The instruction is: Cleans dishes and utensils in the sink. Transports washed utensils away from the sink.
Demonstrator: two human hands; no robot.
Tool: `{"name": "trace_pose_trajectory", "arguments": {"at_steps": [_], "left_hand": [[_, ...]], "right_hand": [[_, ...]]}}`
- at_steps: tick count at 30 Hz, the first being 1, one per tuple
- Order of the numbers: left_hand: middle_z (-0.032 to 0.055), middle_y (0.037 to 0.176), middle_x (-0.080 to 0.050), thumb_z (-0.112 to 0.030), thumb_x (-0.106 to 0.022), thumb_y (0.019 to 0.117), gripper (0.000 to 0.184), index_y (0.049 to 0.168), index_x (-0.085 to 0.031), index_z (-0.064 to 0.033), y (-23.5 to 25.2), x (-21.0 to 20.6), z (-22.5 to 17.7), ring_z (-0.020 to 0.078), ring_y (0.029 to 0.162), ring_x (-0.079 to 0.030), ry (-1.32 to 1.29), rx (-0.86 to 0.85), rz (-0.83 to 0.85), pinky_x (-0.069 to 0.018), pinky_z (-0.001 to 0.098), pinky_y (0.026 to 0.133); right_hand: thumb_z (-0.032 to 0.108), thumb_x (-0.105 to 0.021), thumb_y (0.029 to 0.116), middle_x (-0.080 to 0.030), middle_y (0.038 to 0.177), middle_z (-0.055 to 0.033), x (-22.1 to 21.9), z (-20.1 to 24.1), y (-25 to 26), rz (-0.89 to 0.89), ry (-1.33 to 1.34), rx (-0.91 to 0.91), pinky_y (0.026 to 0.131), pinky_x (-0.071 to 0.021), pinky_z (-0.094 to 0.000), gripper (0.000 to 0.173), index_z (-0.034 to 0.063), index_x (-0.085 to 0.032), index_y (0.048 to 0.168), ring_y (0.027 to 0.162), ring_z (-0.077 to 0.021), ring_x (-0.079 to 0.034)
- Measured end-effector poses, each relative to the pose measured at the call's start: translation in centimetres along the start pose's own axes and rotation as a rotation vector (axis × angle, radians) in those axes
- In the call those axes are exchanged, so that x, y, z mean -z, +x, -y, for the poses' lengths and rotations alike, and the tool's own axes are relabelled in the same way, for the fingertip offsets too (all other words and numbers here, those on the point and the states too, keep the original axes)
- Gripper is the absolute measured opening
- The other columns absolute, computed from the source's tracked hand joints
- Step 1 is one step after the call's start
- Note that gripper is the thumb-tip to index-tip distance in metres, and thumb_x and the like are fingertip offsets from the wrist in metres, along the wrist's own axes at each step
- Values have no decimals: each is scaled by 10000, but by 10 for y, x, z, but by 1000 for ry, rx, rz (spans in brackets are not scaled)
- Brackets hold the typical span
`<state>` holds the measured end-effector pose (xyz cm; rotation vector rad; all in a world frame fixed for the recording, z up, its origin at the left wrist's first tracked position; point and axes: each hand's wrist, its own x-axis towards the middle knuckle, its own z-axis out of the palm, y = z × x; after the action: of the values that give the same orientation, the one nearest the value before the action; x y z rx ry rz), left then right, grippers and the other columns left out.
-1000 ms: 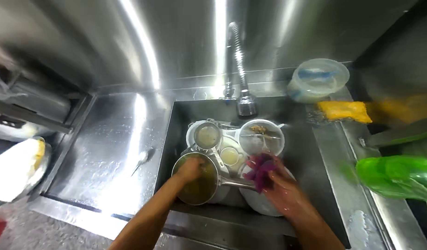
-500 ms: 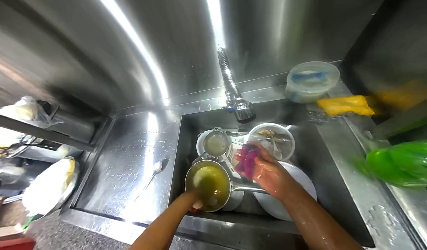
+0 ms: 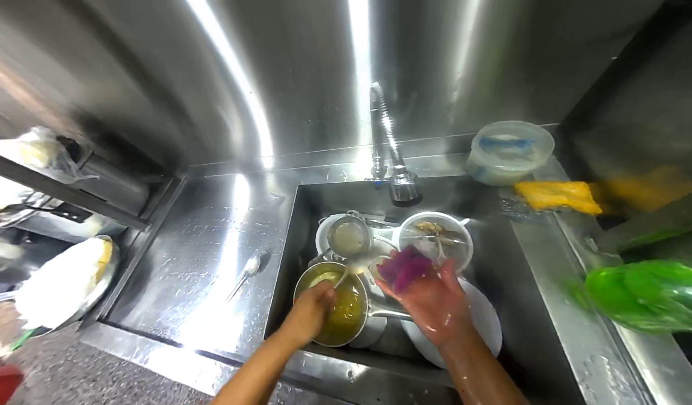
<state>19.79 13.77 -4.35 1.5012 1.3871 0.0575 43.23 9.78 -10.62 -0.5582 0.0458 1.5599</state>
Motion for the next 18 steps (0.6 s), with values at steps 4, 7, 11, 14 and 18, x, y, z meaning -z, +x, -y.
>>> {"name": "trace_pose_trajectory", "arguments": {"at_steps": [4,7,11,14,18], "left_hand": [[-2,759,-532,-155,-373,1090,301,1104,-612,28,-14,-39,-24,68,630,-501,-173,-231,-187,-463,250,615],[44,774,-573,-152,-379,1082,316,1117,-632,34,-11,-59,-25,113,653,-539,-126,-235,-248,-494,302,658],[13,760,-565,-115,-366,1083,312,1170,-622,41,-5,-59,-26,77,637,-530,-261,-174,-271,-487,264,641],[-5,752,-523,-97,-356,1084,282,1114,-601,38,-7,-56,-32,66,617,-497,-360,-89,-182,-460,250,606],[-6,759,-494,-154,-339,1110,289,1152,-567,19,-12,-59,-33,73,602,-469,-347,-65,-102,-430,251,578]], "right_hand": [[365,-230,1102,-671,951,-129,-42,-20,6,-218,-47,-18,711,-605,-446,407,72,-510,1142,840,-264,-704],[374,-196,1078,-679,1040,-163,-57,-24,7,-133,-18,-62,763,-594,-466,457,64,-512,1188,928,-298,-705],[363,-232,1103,-649,1244,-139,-48,-35,0,190,-216,12,952,-564,-424,480,26,-407,1397,1121,-241,-665],[1,-536,947,-647,1167,-150,-49,-47,-2,107,-496,142,908,-592,-364,485,-39,-353,1395,1047,-195,-686],[11,-696,866,-671,1081,-171,-56,-35,13,-40,-970,308,870,-585,-354,520,-61,-504,1344,967,-188,-691]]}}
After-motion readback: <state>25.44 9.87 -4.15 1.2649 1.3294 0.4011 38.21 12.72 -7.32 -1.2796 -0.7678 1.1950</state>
